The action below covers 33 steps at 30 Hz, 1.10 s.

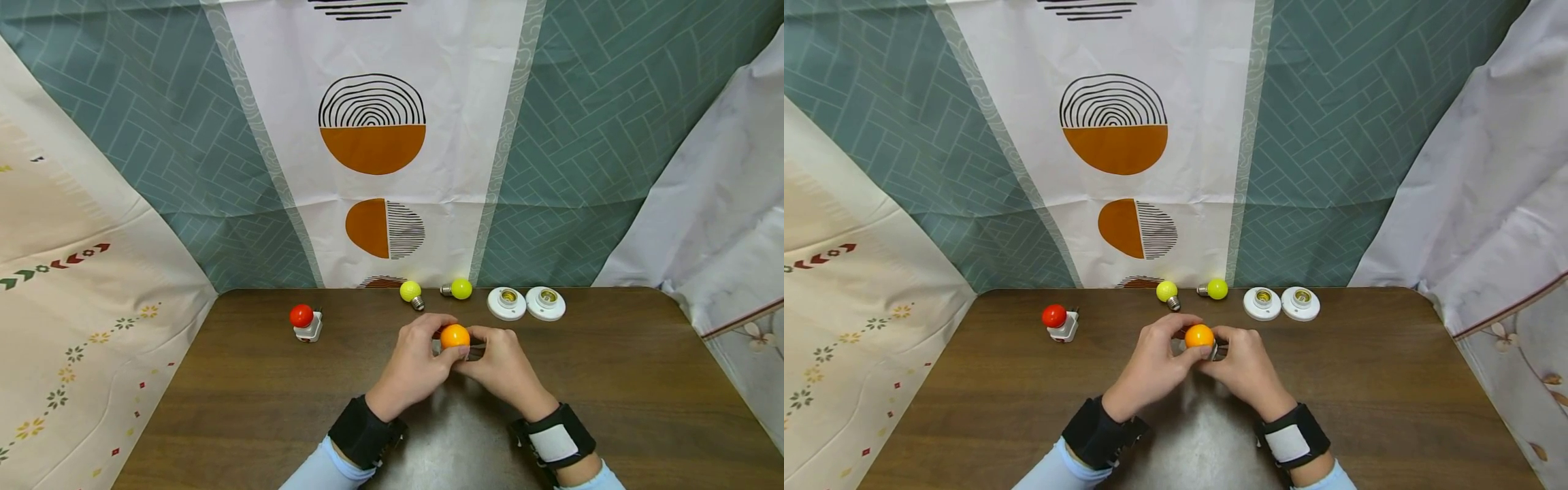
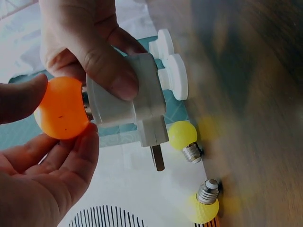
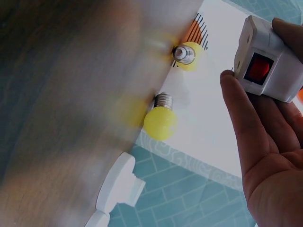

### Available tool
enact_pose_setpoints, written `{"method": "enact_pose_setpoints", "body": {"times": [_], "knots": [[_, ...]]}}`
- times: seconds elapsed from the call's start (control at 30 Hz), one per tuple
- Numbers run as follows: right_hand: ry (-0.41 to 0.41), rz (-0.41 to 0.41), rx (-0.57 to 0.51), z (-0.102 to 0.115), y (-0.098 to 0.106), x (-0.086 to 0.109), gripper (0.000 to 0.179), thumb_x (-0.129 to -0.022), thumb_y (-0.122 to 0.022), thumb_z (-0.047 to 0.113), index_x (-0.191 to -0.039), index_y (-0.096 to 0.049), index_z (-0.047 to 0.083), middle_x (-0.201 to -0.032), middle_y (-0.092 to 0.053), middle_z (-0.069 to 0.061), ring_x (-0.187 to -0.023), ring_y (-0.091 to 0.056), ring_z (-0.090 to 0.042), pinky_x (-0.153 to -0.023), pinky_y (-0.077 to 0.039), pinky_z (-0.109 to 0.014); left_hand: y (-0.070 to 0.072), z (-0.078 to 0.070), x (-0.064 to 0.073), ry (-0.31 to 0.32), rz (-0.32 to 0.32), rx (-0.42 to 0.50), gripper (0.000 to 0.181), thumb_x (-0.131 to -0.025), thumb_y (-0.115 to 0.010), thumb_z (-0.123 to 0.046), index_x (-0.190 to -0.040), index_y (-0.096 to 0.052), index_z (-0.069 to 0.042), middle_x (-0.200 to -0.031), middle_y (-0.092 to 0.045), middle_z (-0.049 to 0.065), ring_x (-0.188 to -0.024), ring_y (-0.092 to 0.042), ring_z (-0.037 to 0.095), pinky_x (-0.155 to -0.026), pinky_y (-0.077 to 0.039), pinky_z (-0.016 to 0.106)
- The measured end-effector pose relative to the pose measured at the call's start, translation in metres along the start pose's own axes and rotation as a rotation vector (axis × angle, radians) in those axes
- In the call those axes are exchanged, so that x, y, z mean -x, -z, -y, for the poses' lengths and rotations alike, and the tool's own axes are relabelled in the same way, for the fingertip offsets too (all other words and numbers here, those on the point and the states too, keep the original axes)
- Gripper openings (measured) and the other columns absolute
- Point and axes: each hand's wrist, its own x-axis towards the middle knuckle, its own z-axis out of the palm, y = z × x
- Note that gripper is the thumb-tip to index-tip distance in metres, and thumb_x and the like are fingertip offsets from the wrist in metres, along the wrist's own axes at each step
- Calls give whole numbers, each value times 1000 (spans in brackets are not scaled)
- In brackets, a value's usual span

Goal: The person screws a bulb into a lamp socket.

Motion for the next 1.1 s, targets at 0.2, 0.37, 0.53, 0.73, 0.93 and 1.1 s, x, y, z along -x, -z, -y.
{"method": "enact_pose_setpoints", "body": {"times": [0.2, 0.37, 0.53, 0.73, 0.93, 1.1], "knots": [[24, -35, -5, -4, -1, -1, 40, -62, -86, 24, -97, -70, 15, -89, -70, 5, -78, -62, -6, -72, -55, -27, -2, -1, 1, -7, -32, 12, 39, -82, -72, -27, -117, -61, -15, -110, -62, -5, -95, -58, 5, -81, -49, 22], [19, -81, 8, -5, -3, -1, 37, -63, -84, 22, -96, -69, 16, -89, -70, 5, -81, -64, -8, -73, -56, -31, -7, -7, 4, 27, -123, 10, 42, -81, -72, -31, -118, -62, -14, -111, -63, -3, -96, -60, 8, -83, -52, 29], [-4, -130, 29, -4, -3, -1, 37, -63, -85, 21, -96, -70, 14, -88, -71, 3, -81, -65, -10, -72, -57, -31, -10, -9, 6, 57, -200, 1, 45, -79, -74, -37, -114, -64, -11, -106, -64, -1, -92, -61, 12, -80, -53, 31], [-2, -173, 66, -2, -2, -1, 29, -64, -81, 17, -90, -70, 14, -78, -67, 5, -64, -53, -10, -57, -48, -22, -14, -9, 5, 34, -255, -4, 47, -73, -76, -46, -106, -66, -15, -97, -64, -4, -86, -61, 11, -75, -53, 29], [-17, -161, 43, -2, -3, -1, 33, -63, -84, 21, -91, -71, 13, -80, -69, 3, -66, -58, -13, -61, -53, -26, -13, -9, 3, 44, -232, -12, 41, -75, -77, -38, -106, -65, -14, -97, -64, -3, -83, -60, 11, -73, -54, 29], [-9, -162, 45, -2, -4, -2, 30, -61, -84, 20, -87, -70, 16, -77, -68, 6, -67, -59, -11, -60, -52, -22, -9, -7, 2, 15, -179, -26, 39, -78, -75, -35, -108, -64, -12, -100, -64, -2, -86, -58, 9, -76, -53, 29]]}}
